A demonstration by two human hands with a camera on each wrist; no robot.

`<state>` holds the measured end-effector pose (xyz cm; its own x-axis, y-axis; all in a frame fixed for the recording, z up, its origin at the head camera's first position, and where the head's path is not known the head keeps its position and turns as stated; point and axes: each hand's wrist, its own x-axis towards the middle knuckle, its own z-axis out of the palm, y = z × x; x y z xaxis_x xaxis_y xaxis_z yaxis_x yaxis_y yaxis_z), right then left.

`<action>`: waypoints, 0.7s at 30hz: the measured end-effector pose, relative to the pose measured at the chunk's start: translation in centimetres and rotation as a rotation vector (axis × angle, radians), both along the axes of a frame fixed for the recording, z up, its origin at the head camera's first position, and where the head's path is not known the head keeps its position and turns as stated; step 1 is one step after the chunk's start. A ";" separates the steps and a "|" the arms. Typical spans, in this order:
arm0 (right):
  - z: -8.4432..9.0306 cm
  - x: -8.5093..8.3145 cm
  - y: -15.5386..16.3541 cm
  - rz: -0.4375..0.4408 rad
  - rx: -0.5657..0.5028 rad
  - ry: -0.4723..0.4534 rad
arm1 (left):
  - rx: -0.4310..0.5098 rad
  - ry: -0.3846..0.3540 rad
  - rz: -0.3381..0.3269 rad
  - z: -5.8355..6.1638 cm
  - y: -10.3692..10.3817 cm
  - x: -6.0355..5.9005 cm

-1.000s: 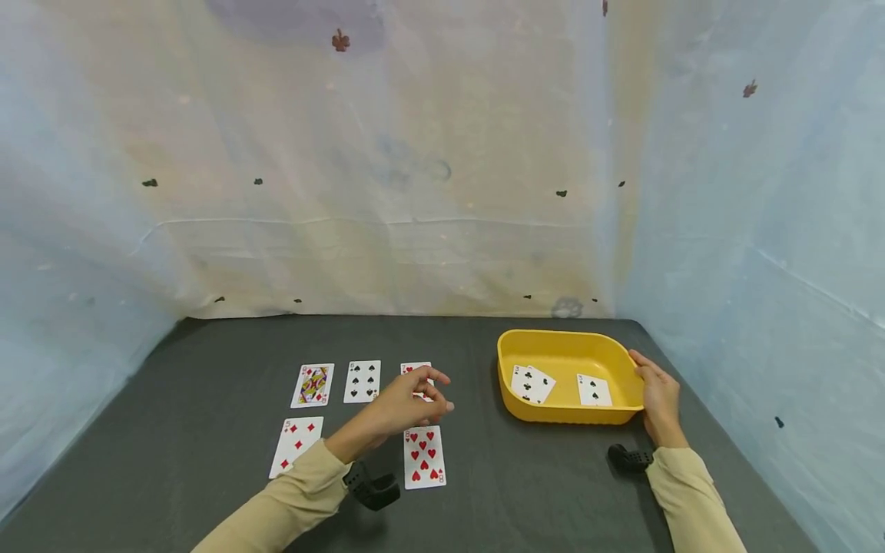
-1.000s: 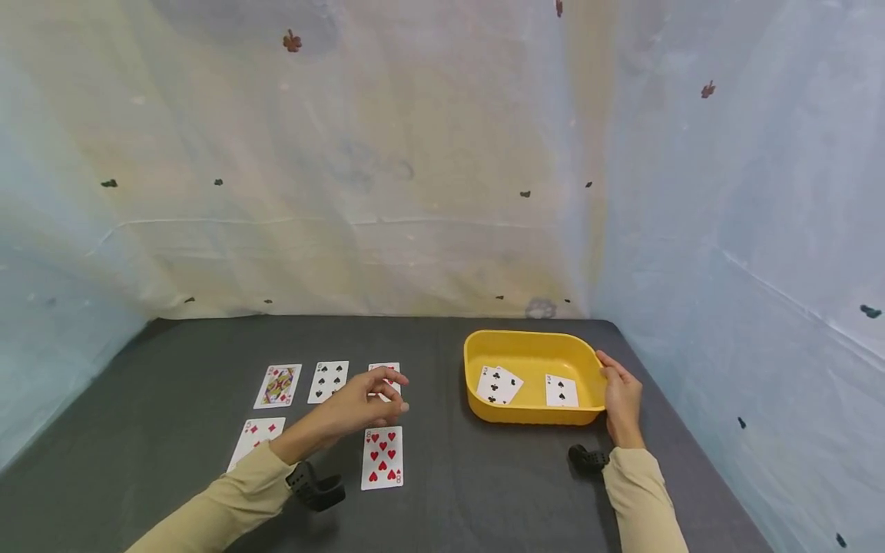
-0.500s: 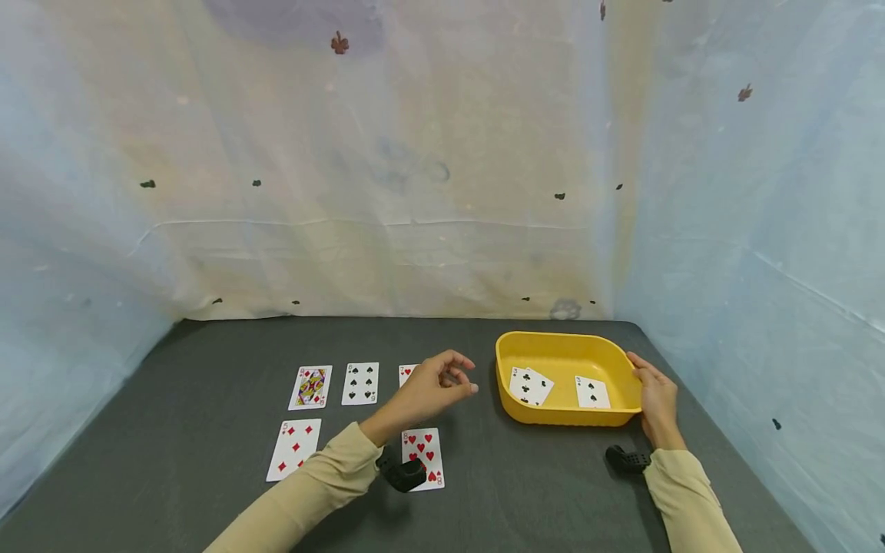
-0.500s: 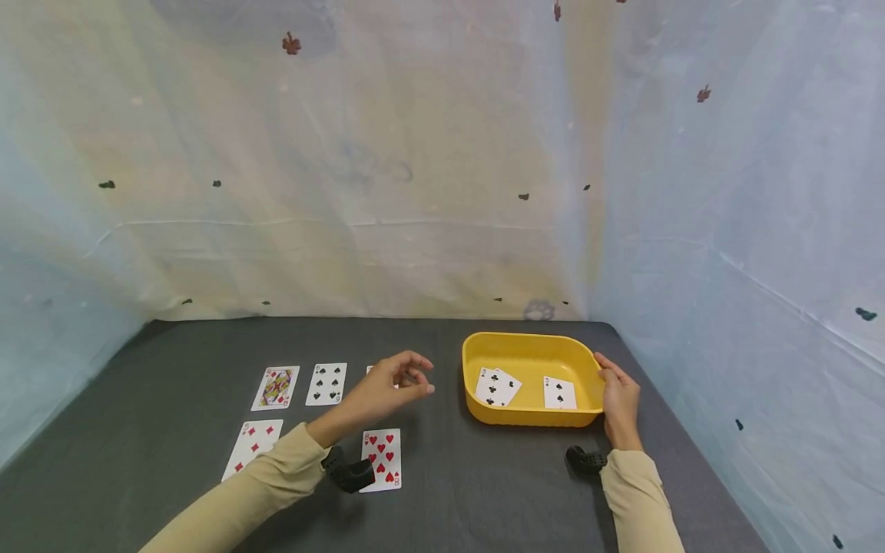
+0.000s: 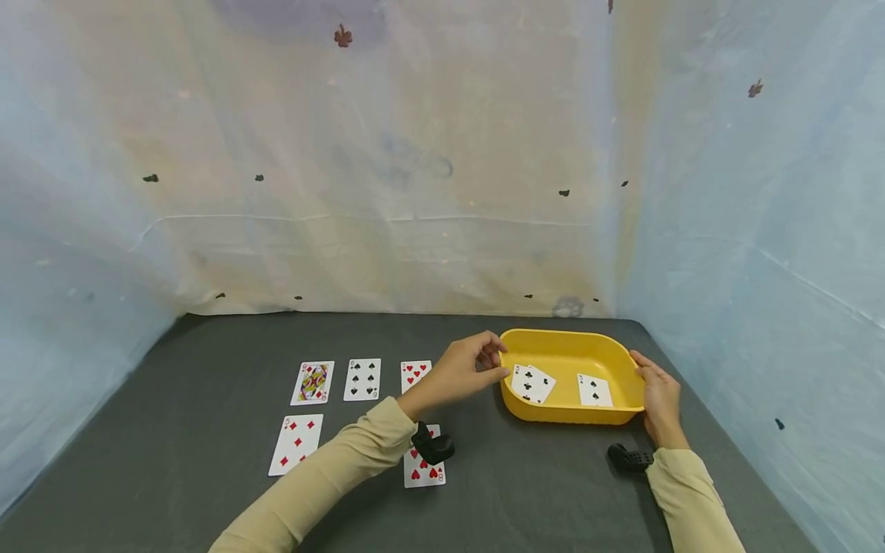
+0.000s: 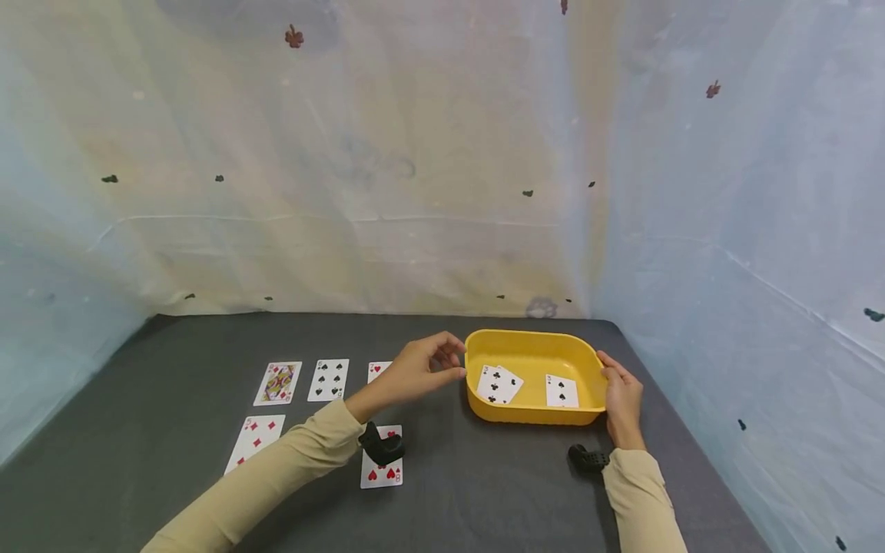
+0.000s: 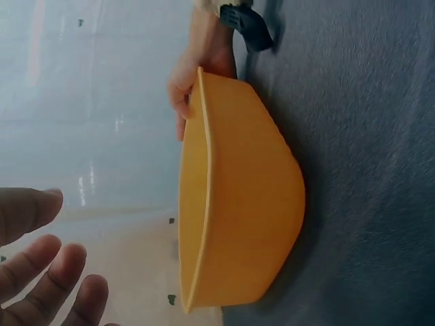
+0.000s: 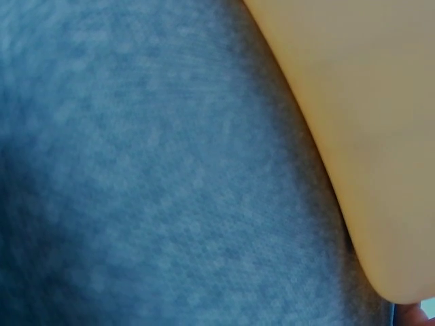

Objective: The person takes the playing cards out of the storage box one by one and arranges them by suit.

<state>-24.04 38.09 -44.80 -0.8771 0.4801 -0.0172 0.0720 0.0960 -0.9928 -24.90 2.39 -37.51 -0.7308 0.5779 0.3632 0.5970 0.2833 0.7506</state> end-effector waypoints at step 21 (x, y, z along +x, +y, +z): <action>-0.1 0.1 0.1 0.010 0.046 -0.009 | -0.480 0.198 -0.010 0.5 5.2 -2.3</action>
<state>-23.98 38.22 -44.87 -0.8816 0.4720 -0.0032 0.0796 0.1420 -0.9867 -27.21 7.55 -36.96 -0.6683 0.7202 0.1860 0.7190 0.5614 0.4096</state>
